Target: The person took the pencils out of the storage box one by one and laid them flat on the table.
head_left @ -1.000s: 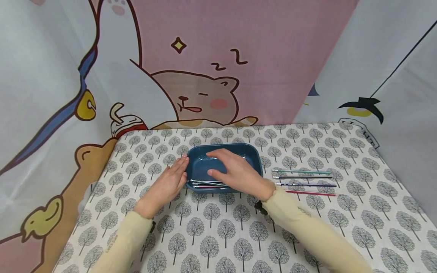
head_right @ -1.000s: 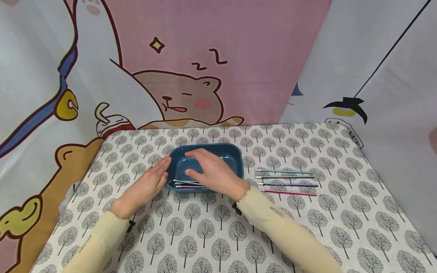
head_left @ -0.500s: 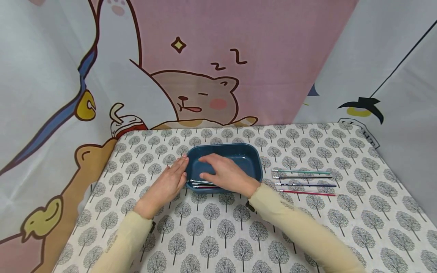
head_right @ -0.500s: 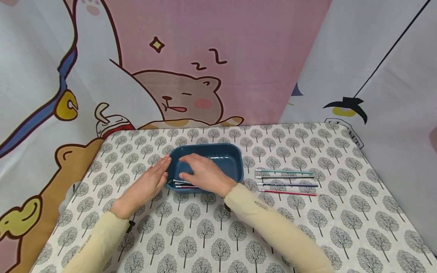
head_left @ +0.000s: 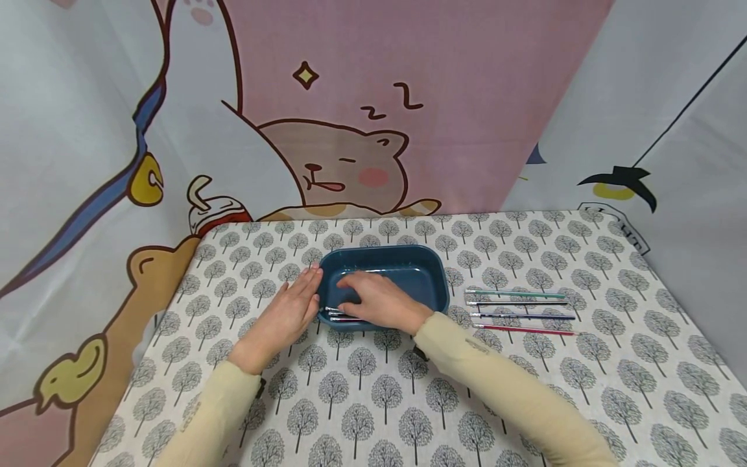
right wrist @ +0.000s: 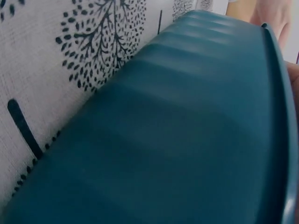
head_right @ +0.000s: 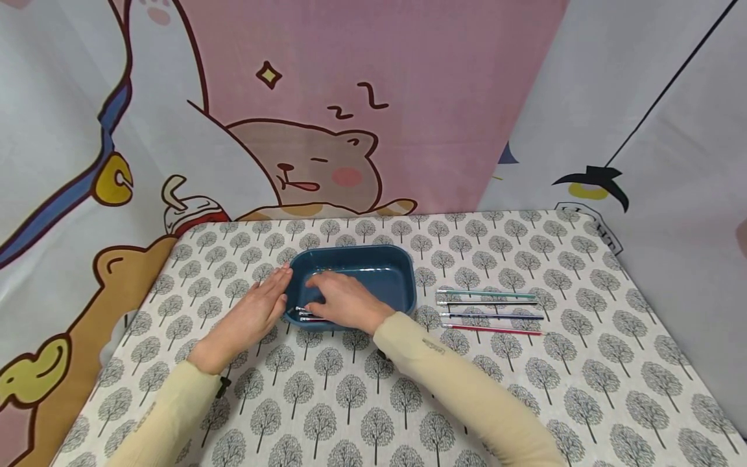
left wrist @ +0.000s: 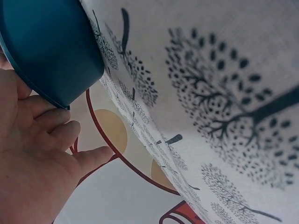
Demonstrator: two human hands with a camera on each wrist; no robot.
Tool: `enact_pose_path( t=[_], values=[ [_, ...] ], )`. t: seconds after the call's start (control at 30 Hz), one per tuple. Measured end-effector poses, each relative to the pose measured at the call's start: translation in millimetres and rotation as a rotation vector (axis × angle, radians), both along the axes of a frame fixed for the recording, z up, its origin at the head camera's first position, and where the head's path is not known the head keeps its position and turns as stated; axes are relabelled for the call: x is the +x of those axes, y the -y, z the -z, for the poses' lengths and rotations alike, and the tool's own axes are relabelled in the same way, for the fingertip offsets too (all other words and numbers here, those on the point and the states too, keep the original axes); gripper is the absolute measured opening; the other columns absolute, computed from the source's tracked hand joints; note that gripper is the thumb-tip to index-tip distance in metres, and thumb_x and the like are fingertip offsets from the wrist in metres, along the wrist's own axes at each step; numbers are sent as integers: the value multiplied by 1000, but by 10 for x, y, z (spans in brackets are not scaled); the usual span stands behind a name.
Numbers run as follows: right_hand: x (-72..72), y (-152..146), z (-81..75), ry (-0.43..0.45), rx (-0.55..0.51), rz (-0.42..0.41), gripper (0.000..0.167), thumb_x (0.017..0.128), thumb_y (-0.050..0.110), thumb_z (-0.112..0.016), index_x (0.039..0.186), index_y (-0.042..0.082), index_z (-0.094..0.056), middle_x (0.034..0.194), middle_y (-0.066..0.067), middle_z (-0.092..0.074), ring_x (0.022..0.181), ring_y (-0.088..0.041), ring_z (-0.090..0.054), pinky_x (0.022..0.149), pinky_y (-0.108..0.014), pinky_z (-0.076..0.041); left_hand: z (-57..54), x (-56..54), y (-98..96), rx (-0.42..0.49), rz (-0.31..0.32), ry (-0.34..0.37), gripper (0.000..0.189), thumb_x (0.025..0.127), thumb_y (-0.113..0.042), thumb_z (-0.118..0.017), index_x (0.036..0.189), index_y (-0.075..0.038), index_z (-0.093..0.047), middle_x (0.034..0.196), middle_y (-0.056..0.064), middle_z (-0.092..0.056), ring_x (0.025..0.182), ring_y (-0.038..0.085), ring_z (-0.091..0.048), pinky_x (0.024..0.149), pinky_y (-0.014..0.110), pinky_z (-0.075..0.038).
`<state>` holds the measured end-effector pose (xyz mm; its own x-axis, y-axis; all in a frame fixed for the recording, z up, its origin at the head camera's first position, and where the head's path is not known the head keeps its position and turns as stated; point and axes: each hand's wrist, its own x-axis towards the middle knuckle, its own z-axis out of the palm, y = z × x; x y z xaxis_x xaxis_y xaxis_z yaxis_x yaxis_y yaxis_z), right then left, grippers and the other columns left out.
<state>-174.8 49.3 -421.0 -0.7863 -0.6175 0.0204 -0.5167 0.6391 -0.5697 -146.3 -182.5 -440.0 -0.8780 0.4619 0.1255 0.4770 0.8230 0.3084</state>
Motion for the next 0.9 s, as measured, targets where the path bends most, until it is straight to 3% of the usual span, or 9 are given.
enact_pose_path(
  t=[0.47,0.7,0.9],
  values=[
    [-96,39,95,87,88,-45,43,97,31,-75,133,8,-69,129,-6,-71,120,-22,-66,103,-40,-53,-11,3,0,-5,3,7,54,112,-22,-41,160,1,-33,167,18,-27,153,36,-30,118,68,-29],
    [-128,39,112,119,104,-41,39,94,32,-79,126,9,-73,116,-4,-75,106,-18,-69,94,-37,-56,-14,5,3,1,8,3,54,112,-21,-42,159,2,-34,167,17,-27,152,37,-30,117,68,-29],
    [-138,45,109,121,122,-52,21,95,25,-78,112,12,-78,96,3,-73,88,-12,-67,82,-33,-57,-7,-3,4,6,15,-6,53,112,-20,-43,159,2,-34,167,18,-29,152,37,-31,117,68,-31]
  ],
)
